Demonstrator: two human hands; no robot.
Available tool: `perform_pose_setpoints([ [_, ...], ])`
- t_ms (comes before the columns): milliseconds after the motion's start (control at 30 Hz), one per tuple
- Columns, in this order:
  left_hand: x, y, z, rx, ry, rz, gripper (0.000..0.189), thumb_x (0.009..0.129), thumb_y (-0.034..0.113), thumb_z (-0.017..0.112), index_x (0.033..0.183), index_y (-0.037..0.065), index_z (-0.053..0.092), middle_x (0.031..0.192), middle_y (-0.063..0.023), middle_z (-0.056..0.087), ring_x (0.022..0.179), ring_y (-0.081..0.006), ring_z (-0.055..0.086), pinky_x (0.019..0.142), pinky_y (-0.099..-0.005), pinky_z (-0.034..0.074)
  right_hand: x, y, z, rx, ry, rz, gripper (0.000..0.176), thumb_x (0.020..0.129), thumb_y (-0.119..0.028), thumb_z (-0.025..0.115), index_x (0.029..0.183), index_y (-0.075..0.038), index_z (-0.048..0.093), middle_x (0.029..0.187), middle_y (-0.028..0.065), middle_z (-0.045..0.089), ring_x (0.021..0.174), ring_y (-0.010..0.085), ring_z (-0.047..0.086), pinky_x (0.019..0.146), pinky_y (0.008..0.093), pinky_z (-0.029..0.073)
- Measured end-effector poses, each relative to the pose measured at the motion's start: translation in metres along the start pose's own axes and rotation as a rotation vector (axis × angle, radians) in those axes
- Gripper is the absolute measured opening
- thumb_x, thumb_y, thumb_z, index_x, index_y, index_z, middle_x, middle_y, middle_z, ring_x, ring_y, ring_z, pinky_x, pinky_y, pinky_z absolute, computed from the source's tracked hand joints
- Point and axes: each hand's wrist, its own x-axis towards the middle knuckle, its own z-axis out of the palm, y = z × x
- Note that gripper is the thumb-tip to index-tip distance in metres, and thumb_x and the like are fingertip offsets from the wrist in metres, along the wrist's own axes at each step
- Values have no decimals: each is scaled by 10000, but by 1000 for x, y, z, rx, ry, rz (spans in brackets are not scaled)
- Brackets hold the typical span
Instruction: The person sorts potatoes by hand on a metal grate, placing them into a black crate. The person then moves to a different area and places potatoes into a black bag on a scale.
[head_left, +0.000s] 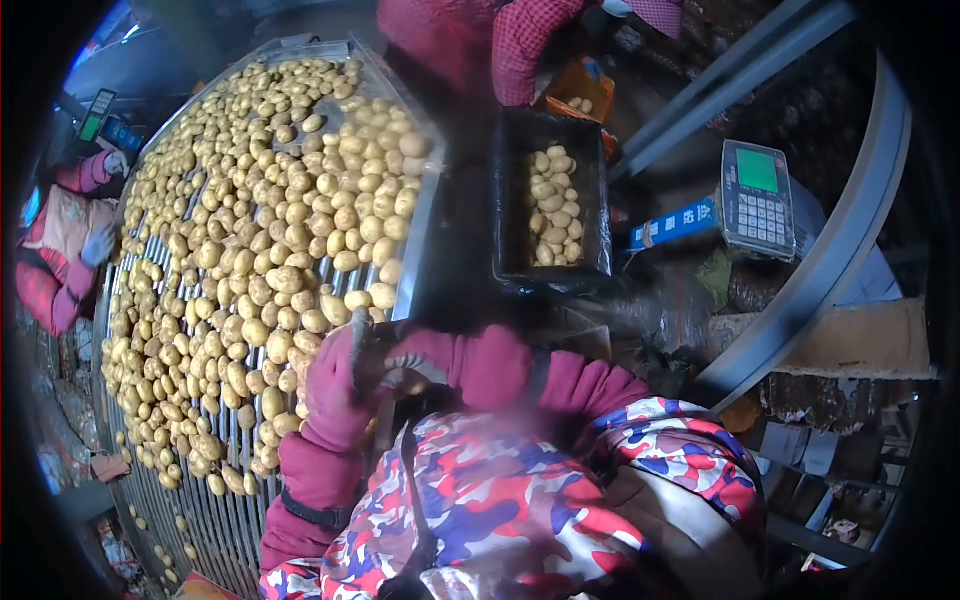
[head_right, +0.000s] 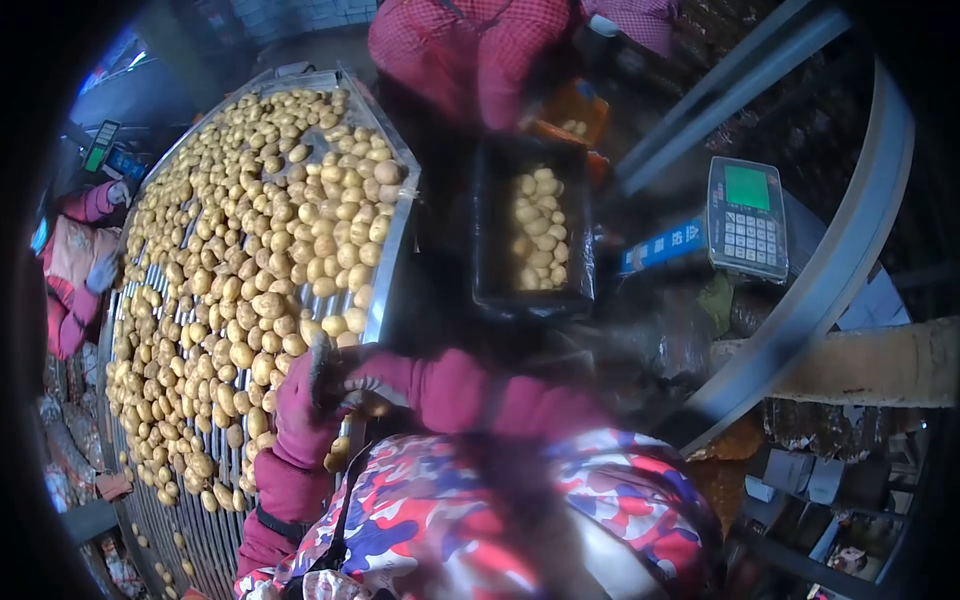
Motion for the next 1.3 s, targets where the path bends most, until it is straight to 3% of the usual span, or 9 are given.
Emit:
perform_pose_setpoints([
  [100, 5, 6, 6, 87, 17, 98, 735, 790, 246, 811, 1391, -32, 494, 1344, -220, 590, 1225, -445, 562, 1039, -511, 459, -9, 4, -14, -226, 103, -82, 337, 923, -157, 694, 1222, -13, 637, 1080, 94, 703, 995, 207, 679, 879, 348, 554],
  [200, -3, 3, 4, 164, -22, 91, 706, 890, 326, 717, 1446, -22, 456, 1360, -239, 572, 1249, -451, 547, 1056, -506, 443, -30, -2, -46, -61, 193, -326, 318, 930, -159, 671, 1201, 4, 639, 1062, 109, 707, 984, 199, 679, 875, 327, 550],
  [367, -47, -22, 17, 217, -117, -41, 623, 824, 202, 729, 1378, -3, 531, 1338, -205, 578, 1258, -434, 525, 1068, -522, 420, -141, -8, -166, -73, 408, -264, 315, 951, -183, 641, 1184, 28, 646, 1063, 117, 690, 937, 193, 676, 808, 330, 552],
  [467, -64, -25, 29, 336, -213, -34, 577, 853, 229, 686, 1378, 33, 550, 1349, -197, 568, 1293, -421, 497, 1084, -533, 385, -215, 20, -201, -204, 736, -41, 289, 926, -181, 670, 1103, 47, 687, 1031, 128, 706, 918, 206, 697, 718, 322, 570],
  [600, -67, -30, 37, 311, -170, -67, 529, 870, 239, 643, 1363, 59, 578, 1351, -180, 564, 1308, -404, 486, 1078, -544, 365, -270, 93, -224, -185, 911, 337, 300, 911, -194, 696, 1106, 35, 698, 941, 114, 719, 772, 202, 702, 595, 303, 535],
  [867, -64, -30, 35, 298, -147, -64, 489, 873, 254, 628, 1315, 46, 608, 1333, -174, 578, 1297, -394, 499, 1064, -534, 374, -246, 134, -237, -716, 744, 669, 273, 903, -194, 717, 1092, 3, 723, 928, 78, 719, 757, 163, 680, 629, 305, 547],
  [1000, -64, -32, 36, 267, -120, -73, 471, 875, 267, 625, 1292, 47, 622, 1324, -173, 587, 1283, -396, 511, 1056, -532, 377, -201, 87, -230, -856, 627, 456, 256, 903, -176, 720, 1090, -2, 725, 941, 67, 718, 777, 148, 673, 682, 295, 552],
  [1200, -65, -28, 20, 240, -78, -70, 479, 846, 248, 665, 1288, 71, 617, 1314, -157, 594, 1268, -370, 524, 1040, -495, 406, -74, -21, -123, -953, 613, -258, 222, 882, -89, 724, 1088, -8, 719, 1033, 77, 717, 902, 171, 690, 825, 294, 555],
  [1300, -79, -26, -6, 213, 44, -97, 501, 818, 205, 678, 1297, 71, 613, 1318, -163, 587, 1259, -381, 535, 1063, -510, 413, -28, -40, -106, -1222, 460, -567, 237, 854, -58, 734, 1089, -27, 721, 1104, 121, 707, 977, 239, 702, 867, 326, 562],
])
